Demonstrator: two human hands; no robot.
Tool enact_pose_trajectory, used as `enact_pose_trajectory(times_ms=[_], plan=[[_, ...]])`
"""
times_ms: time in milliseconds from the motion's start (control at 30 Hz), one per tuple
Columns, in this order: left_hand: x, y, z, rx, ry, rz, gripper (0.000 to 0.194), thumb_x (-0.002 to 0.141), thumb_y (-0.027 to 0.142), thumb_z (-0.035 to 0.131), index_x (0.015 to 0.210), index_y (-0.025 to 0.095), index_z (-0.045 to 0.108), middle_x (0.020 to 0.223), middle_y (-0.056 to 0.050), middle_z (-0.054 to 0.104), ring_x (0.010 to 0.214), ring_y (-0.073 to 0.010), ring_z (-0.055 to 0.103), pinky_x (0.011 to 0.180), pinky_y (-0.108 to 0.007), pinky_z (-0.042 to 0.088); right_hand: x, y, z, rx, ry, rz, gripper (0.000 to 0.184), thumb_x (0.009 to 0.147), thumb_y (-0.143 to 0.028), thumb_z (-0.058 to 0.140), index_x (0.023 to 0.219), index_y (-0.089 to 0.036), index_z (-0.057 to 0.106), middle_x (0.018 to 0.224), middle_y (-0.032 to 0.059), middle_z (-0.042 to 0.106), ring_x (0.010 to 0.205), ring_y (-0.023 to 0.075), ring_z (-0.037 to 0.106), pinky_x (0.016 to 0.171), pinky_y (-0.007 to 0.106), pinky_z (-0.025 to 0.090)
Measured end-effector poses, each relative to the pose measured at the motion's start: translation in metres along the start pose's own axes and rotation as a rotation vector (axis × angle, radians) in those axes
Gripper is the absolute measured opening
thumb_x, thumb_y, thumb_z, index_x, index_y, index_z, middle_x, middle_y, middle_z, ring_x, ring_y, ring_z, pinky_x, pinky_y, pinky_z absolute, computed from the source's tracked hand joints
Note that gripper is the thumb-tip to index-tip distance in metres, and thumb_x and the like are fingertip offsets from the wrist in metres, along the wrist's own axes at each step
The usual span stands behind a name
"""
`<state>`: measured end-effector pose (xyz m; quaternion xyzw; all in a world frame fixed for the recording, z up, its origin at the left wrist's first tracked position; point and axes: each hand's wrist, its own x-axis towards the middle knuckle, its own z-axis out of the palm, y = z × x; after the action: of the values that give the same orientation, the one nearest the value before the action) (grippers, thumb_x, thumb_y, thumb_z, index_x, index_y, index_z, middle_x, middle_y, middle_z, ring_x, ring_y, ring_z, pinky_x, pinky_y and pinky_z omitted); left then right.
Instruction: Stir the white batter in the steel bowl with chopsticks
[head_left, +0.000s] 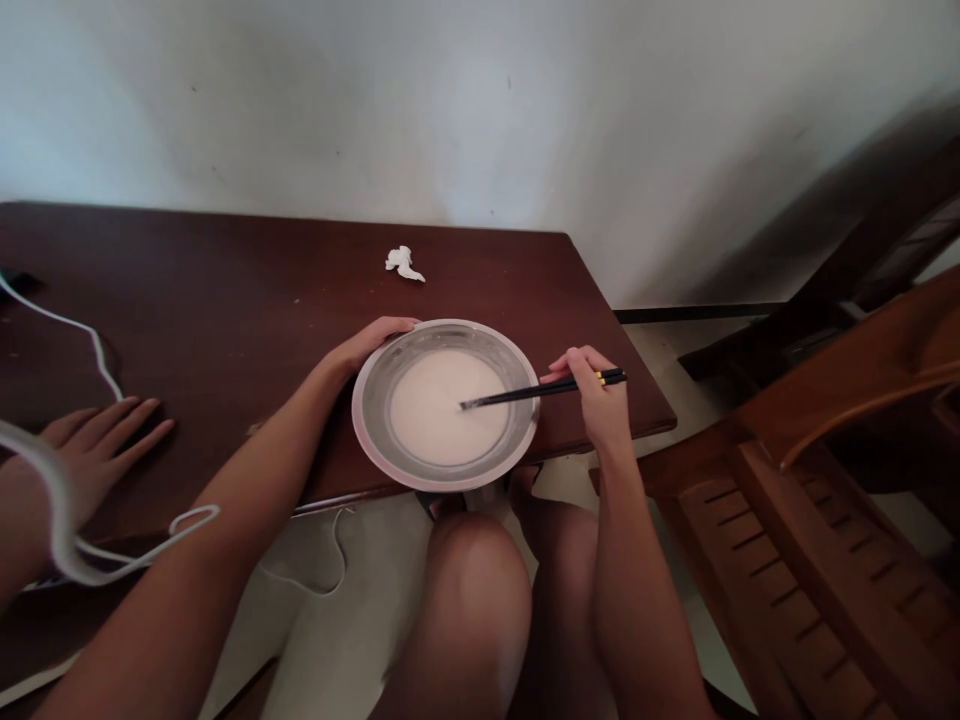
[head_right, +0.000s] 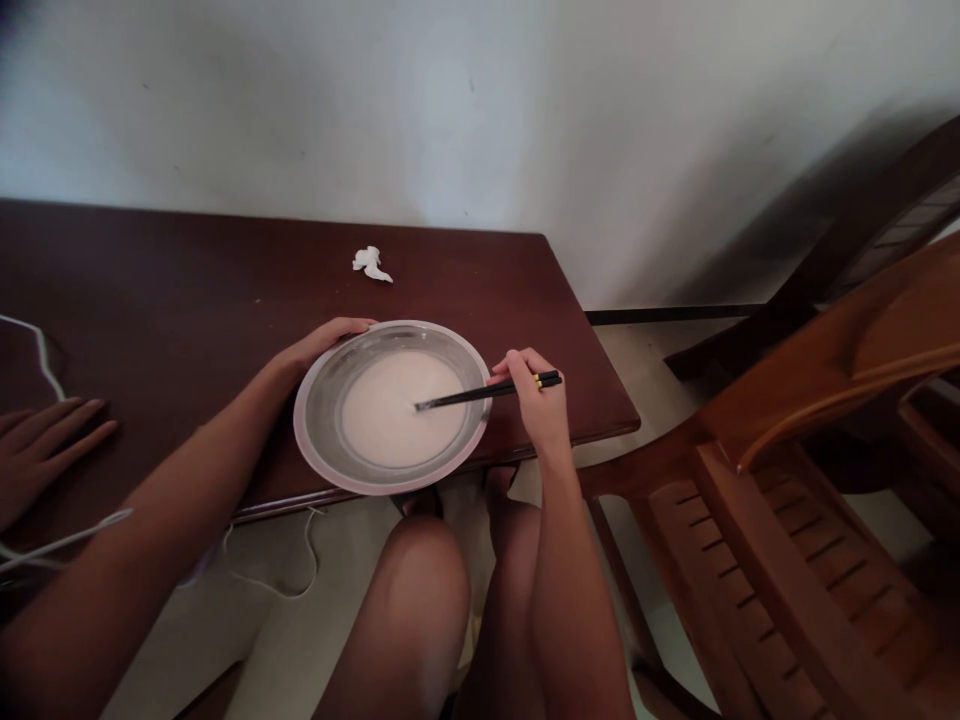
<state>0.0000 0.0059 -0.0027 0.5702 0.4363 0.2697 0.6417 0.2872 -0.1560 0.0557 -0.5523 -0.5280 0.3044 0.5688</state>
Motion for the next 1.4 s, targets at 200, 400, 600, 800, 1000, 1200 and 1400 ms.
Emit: enact_pose_trajectory(times_ms=[200,400,600,800,1000,1200,1400], plan=[[-0.003,-0.001,0.0,-0.007,0.018,0.024,0.039,0.074,0.048,0.065,0.096,0.018,0.08,0.089,-0.008,0.08,0.103,-0.0358,0.07,0.093,-0.043,0.056,-0.004,-0.004,0.013,-0.031,-0.256,-0.063,0.025,0.091,-0.042,0.066,0.078,-0.024,0.077,0.084,0.0022,0.08,0.087,0.0197,0.074,0.082,0.033,0.054],[0.004,-0.004,-0.005,0.026,-0.003,0.02,0.044,0.067,0.052,0.069,0.094,0.018,0.08,0.092,-0.009,0.08,0.102,-0.0338,0.069,0.094,-0.04,0.056,-0.001,0.0,0.003,0.002,-0.015,-0.014,0.035,0.095,-0.044,0.061,0.068,-0.023,0.069,0.062,-0.0008,0.071,0.065,0.0179,0.071,0.071,0.033,0.054],[0.004,-0.004,-0.004,0.015,0.015,0.011,0.04,0.068,0.049,0.066,0.09,0.018,0.078,0.088,-0.007,0.079,0.1,-0.0332,0.07,0.091,-0.039,0.056,-0.003,-0.003,0.011,-0.029,-0.227,-0.06,0.024,0.092,-0.04,0.065,0.078,-0.024,0.076,0.082,0.0015,0.079,0.086,0.0195,0.074,0.083,0.034,0.055],[0.0,0.0,0.0,-0.007,0.012,-0.01,0.043,0.067,0.048,0.068,0.093,0.017,0.079,0.092,-0.007,0.079,0.096,-0.0306,0.07,0.089,-0.036,0.055,-0.001,0.0,0.003,0.019,-0.048,0.001,0.035,0.093,-0.047,0.063,0.068,-0.024,0.069,0.061,-0.001,0.07,0.063,0.0183,0.071,0.07,0.033,0.056],[0.0,0.001,-0.001,0.016,0.012,-0.008,0.045,0.069,0.049,0.064,0.097,0.017,0.078,0.085,-0.007,0.078,0.096,-0.0306,0.069,0.085,-0.035,0.055,0.001,0.0,0.007,-0.048,-0.178,-0.082,0.026,0.093,-0.041,0.064,0.078,-0.024,0.075,0.083,0.0018,0.079,0.086,0.0192,0.073,0.083,0.034,0.055],[-0.001,0.0,0.001,-0.013,0.021,-0.004,0.041,0.069,0.047,0.066,0.093,0.016,0.077,0.089,-0.008,0.079,0.094,-0.0287,0.069,0.087,-0.035,0.055,0.0,-0.001,0.003,0.023,-0.07,-0.003,0.035,0.095,-0.045,0.061,0.068,-0.023,0.068,0.063,-0.001,0.071,0.065,0.0176,0.071,0.071,0.033,0.055],[-0.006,0.004,0.004,0.019,0.028,0.011,0.04,0.074,0.046,0.062,0.097,0.018,0.08,0.09,-0.006,0.08,0.095,-0.0297,0.07,0.087,-0.036,0.056,0.001,0.001,0.004,-0.07,-0.149,-0.105,0.03,0.093,-0.045,0.065,0.075,-0.023,0.075,0.08,0.0019,0.077,0.083,0.0189,0.072,0.08,0.033,0.055]])
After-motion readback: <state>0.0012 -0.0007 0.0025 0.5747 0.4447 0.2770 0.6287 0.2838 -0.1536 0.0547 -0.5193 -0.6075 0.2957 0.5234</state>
